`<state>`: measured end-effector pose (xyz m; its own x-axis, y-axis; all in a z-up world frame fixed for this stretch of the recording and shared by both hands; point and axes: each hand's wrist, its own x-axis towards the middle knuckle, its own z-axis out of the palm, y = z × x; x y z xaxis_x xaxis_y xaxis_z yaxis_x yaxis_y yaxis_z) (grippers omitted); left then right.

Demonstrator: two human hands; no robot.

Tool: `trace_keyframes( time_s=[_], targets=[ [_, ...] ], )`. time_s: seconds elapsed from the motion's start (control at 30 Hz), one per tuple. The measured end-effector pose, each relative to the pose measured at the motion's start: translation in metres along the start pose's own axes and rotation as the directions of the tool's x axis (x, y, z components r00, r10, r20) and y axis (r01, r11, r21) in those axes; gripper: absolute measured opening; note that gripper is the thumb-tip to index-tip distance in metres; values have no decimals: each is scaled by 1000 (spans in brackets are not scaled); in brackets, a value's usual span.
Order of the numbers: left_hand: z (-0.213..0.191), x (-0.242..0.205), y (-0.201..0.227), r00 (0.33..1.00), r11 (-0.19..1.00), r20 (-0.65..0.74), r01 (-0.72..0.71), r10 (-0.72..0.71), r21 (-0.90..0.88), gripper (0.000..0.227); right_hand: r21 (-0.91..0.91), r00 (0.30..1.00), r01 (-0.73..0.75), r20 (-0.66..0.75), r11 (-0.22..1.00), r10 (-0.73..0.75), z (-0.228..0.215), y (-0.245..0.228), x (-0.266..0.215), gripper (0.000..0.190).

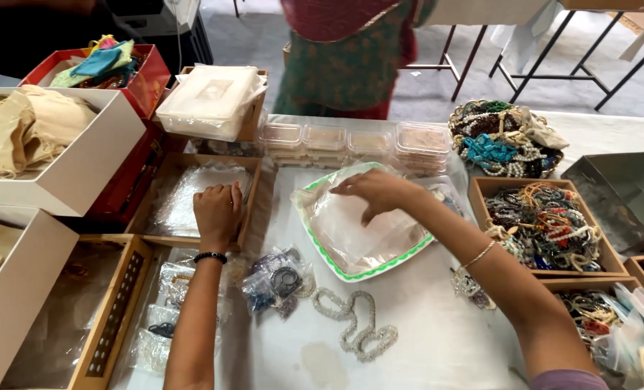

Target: Bagging and organizing necklaces and jewelry items into small pouches and boxes.

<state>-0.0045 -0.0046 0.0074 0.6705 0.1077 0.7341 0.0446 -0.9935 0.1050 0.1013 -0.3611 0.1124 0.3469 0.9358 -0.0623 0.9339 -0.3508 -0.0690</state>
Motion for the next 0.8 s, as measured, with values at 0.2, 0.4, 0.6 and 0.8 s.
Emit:
trace_keyframes(
  time_s=[0.2, 0.4, 0.6, 0.8],
  targets=[
    [0, 0, -1, 1000, 1000, 7, 7, -7, -25, 39, -61, 971, -189, 141, 980, 196, 13, -23, 5, 91],
    [-4, 0, 1, 1000, 1000, 0, -7, 7, -16, 40, -48, 989, -141, -41, 989, 139, 5, 5, -46, 34],
    [-5, 0, 2, 1000, 1000, 21, 10, -10, -30, 42, 20, 966, -243, -90, 970, 243, 4, 21, -50, 20],
    [-4, -1, 1, 1000, 1000, 15, -8, 8, -9, 42, 190, 809, -207, -519, 960, 277, -1, 50, -43, 18]
  ],
)
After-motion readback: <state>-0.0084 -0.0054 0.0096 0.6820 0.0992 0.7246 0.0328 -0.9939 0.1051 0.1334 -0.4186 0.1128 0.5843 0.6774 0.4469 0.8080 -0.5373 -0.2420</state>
